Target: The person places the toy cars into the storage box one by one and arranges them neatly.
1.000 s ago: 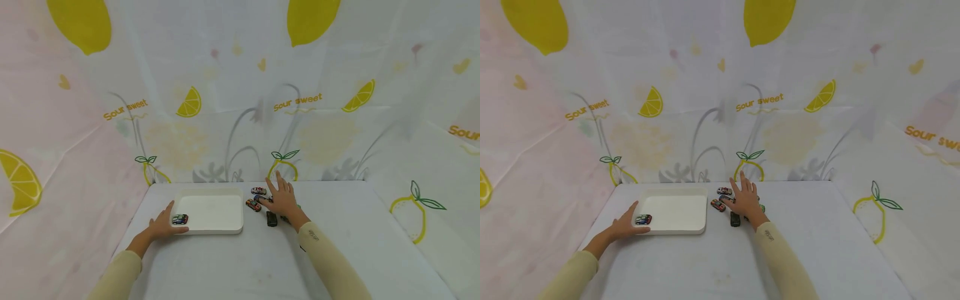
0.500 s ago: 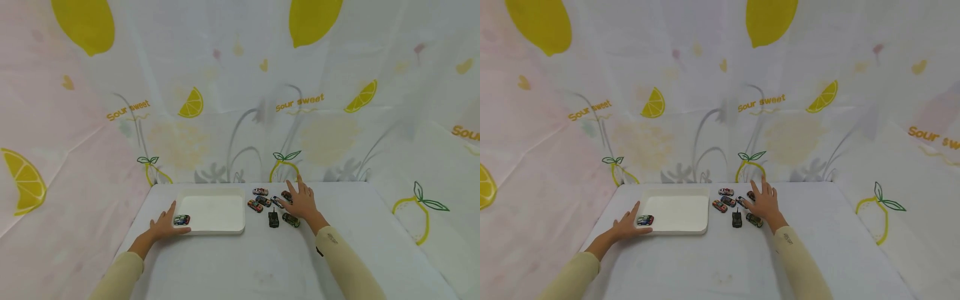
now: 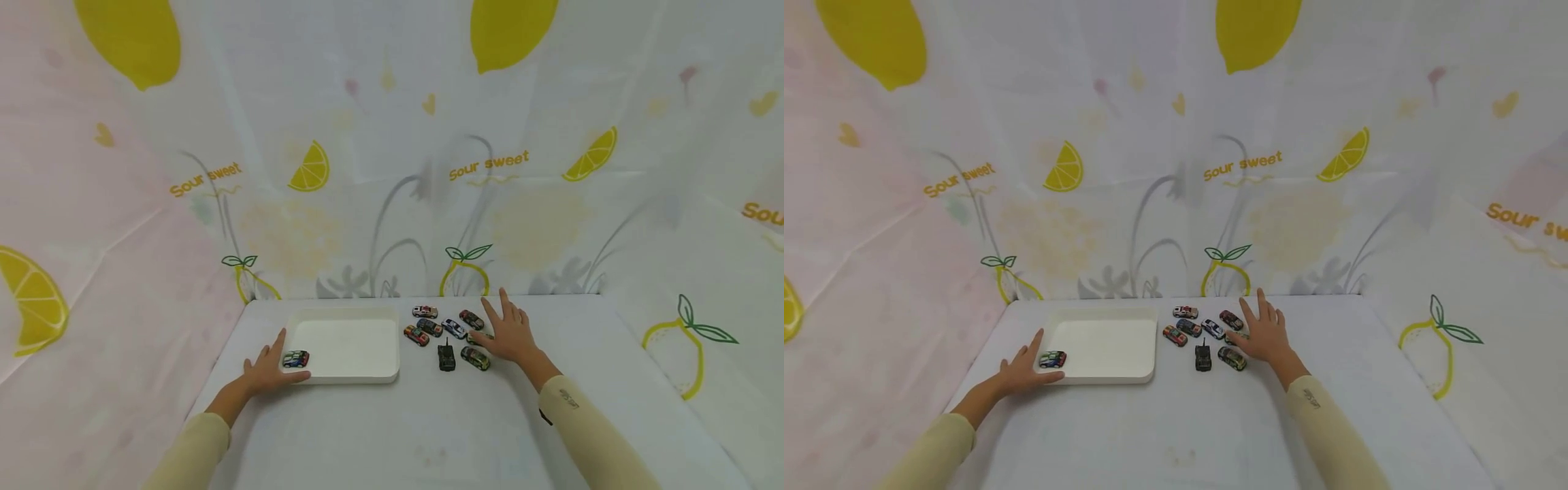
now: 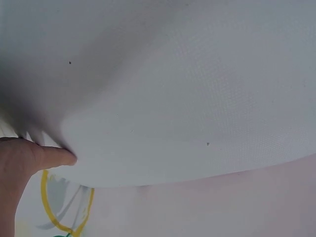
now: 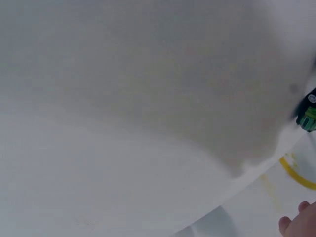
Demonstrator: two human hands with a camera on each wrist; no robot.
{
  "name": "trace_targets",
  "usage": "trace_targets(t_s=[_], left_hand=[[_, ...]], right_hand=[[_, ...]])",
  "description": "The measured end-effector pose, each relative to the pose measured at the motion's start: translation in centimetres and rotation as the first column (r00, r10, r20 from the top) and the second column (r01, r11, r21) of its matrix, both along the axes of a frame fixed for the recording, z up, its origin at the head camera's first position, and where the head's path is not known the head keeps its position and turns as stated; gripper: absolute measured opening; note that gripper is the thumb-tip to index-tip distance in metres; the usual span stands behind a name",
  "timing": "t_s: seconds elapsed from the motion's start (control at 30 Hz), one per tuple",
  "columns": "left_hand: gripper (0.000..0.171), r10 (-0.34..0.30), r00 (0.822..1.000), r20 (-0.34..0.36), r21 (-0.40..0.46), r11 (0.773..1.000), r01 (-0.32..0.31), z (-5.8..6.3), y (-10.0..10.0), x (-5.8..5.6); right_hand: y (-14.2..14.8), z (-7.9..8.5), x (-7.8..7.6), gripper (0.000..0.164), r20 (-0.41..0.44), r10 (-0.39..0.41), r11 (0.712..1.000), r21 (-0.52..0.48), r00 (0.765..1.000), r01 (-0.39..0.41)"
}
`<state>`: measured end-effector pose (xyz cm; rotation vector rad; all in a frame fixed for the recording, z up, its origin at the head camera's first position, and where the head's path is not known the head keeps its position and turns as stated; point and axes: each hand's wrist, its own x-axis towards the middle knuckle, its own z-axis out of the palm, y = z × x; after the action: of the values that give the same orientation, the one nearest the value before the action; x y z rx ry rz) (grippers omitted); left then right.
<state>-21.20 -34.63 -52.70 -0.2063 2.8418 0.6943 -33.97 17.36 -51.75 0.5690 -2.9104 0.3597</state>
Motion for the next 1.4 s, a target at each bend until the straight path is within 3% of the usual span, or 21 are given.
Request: trace_targets(t_s=[0.67,1.07,1.23,1.4], left_hand=[[0.130,0.007,1.000,-0.007,0.038,0.999,-0.007,0.0,0.1,0.6],[0.128,0.012,1.000,-0.013,0.057,0.998,-0.012,0.0,0.2,0.9],[0.129,0.015,1.000,-0.018,0.061,0.998,-0.014,0.2,0.2,0.7],[0.129,0.014,1.000,-0.028,0.060,0.998,-0.012,0.1,0.4,0.4]], right_hand=[[1.6,-0.5,0.6,0.084,-0.065,0.057,0.998,-0.013,0.996,-0.058],[2.0,-1.2,1.4,0.078,-0.039,0.075,0.997,0.019,0.996,-0.074],[1.8,-2.1,1.0,0.072,-0.017,0.083,0.990,-0.109,0.996,-0.085],[1.4,-2.5,0.3,0.057,0.087,0.120,0.949,-0.303,0.989,-0.088]])
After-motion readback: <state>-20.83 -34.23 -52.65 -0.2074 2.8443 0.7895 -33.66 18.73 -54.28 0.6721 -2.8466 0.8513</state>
